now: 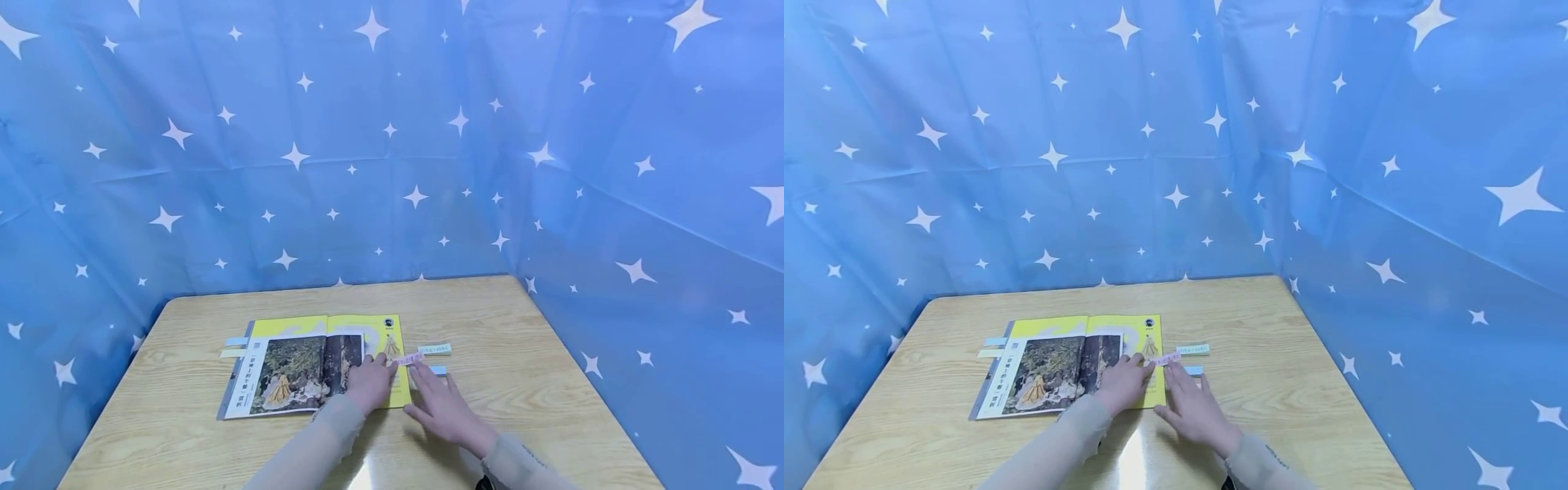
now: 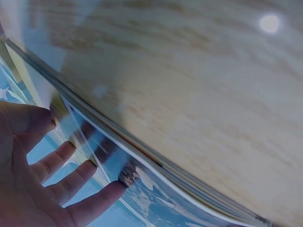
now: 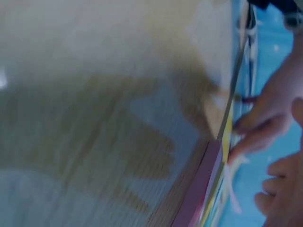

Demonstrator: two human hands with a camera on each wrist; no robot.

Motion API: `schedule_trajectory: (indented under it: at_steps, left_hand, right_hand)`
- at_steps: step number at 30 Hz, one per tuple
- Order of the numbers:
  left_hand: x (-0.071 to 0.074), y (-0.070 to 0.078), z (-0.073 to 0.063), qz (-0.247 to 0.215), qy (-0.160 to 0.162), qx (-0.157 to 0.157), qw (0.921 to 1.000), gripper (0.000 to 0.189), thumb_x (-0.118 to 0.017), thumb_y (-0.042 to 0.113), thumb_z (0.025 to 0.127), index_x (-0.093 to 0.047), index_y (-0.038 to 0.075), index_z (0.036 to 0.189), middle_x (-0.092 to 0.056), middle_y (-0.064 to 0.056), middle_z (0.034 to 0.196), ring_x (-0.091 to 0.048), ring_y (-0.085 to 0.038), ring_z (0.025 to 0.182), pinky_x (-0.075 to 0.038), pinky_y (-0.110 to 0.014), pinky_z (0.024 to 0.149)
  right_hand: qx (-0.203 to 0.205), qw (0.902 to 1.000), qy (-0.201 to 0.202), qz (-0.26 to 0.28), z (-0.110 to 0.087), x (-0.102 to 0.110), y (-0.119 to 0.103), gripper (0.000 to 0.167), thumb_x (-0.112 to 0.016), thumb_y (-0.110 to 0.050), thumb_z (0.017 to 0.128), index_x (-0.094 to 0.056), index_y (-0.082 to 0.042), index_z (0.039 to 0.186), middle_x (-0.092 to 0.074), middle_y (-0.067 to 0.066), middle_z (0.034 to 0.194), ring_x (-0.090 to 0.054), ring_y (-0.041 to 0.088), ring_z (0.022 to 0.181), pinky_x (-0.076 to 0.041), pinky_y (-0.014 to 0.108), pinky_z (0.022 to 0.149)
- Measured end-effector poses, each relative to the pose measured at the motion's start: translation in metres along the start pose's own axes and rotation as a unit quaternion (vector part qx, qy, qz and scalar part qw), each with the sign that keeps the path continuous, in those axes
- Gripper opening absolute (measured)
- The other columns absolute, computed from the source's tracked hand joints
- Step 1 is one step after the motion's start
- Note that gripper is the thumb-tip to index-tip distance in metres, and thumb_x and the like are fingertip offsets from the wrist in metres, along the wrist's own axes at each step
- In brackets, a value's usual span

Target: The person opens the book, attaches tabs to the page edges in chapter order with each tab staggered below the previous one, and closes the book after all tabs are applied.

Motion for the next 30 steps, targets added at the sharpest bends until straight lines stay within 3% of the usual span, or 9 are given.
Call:
schedule_trajectory:
  at_steps: [5, 8, 18, 22, 26, 30]
  left_hand:
    - [-0.002, 0.002, 0.001, 0.002, -0.002, -0.003, 1.0000, 0.042, -0.051, 0.023, 0.099, -0.053, 0.030, 0.140, -0.050, -0.003, 0.140, -0.049, -0.030, 0.122, -0.054, -0.051, 0.078]
    - [-0.003, 0.004, 0.001, -0.004, -0.008, -0.002, 1.0000, 0.043, -0.050, 0.022, 0.100, -0.052, 0.030, 0.141, -0.049, -0.004, 0.141, -0.048, -0.031, 0.124, -0.054, -0.053, 0.080]
    - [-0.002, 0.010, -0.001, -0.028, -0.005, -0.002, 0.9996, 0.041, -0.046, 0.021, 0.101, -0.051, 0.023, 0.142, -0.046, -0.008, 0.144, -0.045, -0.035, 0.127, -0.049, -0.063, 0.085]
    - [-0.008, 0.014, 0.001, -0.018, -0.016, 0.004, 0.9997, 0.047, -0.047, 0.029, 0.100, -0.046, 0.019, 0.146, -0.042, -0.010, 0.147, -0.040, -0.038, 0.130, -0.042, -0.071, 0.087]
    - [-0.011, 0.016, 0.005, 0.002, -0.016, 0.020, 0.9997, 0.060, -0.053, 0.043, 0.095, -0.043, 0.016, 0.147, -0.042, -0.009, 0.146, -0.039, -0.039, 0.128, -0.042, -0.074, 0.083]
    - [-0.009, 0.016, 0.009, -0.001, -0.016, 0.040, 0.9991, 0.065, -0.057, 0.047, 0.092, -0.044, 0.017, 0.147, -0.043, -0.008, 0.144, -0.040, -0.039, 0.125, -0.043, -0.074, 0.079]
  right_hand:
    - [0.021, 0.9953, -0.075, -0.058, -0.009, -0.010, -0.014, 0.075, -0.047, -0.056, 0.096, -0.041, 0.000, 0.145, -0.032, 0.015, 0.154, -0.031, 0.031, 0.140, -0.013, 0.072, 0.106]
    - [0.022, 0.9914, -0.100, -0.082, -0.010, -0.014, -0.017, 0.078, -0.046, -0.061, 0.093, -0.043, -0.001, 0.144, -0.035, 0.014, 0.152, -0.033, 0.028, 0.140, -0.013, 0.071, 0.107]
    - [0.020, 0.9887, -0.120, -0.088, -0.012, -0.015, -0.022, 0.078, -0.049, -0.061, 0.092, -0.048, -0.001, 0.141, -0.041, 0.014, 0.149, -0.038, 0.028, 0.137, -0.015, 0.071, 0.107]
    - [0.019, 0.9887, -0.117, -0.092, -0.011, -0.016, -0.021, 0.078, -0.048, -0.061, 0.092, -0.047, -0.001, 0.141, -0.040, 0.013, 0.150, -0.037, 0.027, 0.137, -0.014, 0.069, 0.108]
    - [0.028, 0.9886, -0.113, -0.096, -0.009, -0.017, -0.023, 0.078, -0.049, -0.061, 0.092, -0.047, -0.001, 0.142, -0.040, 0.013, 0.150, -0.039, 0.027, 0.137, -0.017, 0.068, 0.108]
    - [0.034, 0.9878, -0.115, -0.099, -0.007, -0.018, -0.025, 0.078, -0.051, -0.060, 0.091, -0.046, -0.001, 0.142, -0.039, 0.011, 0.150, -0.039, 0.026, 0.136, -0.020, 0.067, 0.108]
Point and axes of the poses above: each hand's wrist, its own z-axis towards the middle knuckle, its own x-axis out of the back of the hand, y = z × x, the point moved 3 cm from there along z, towards the middle knuckle
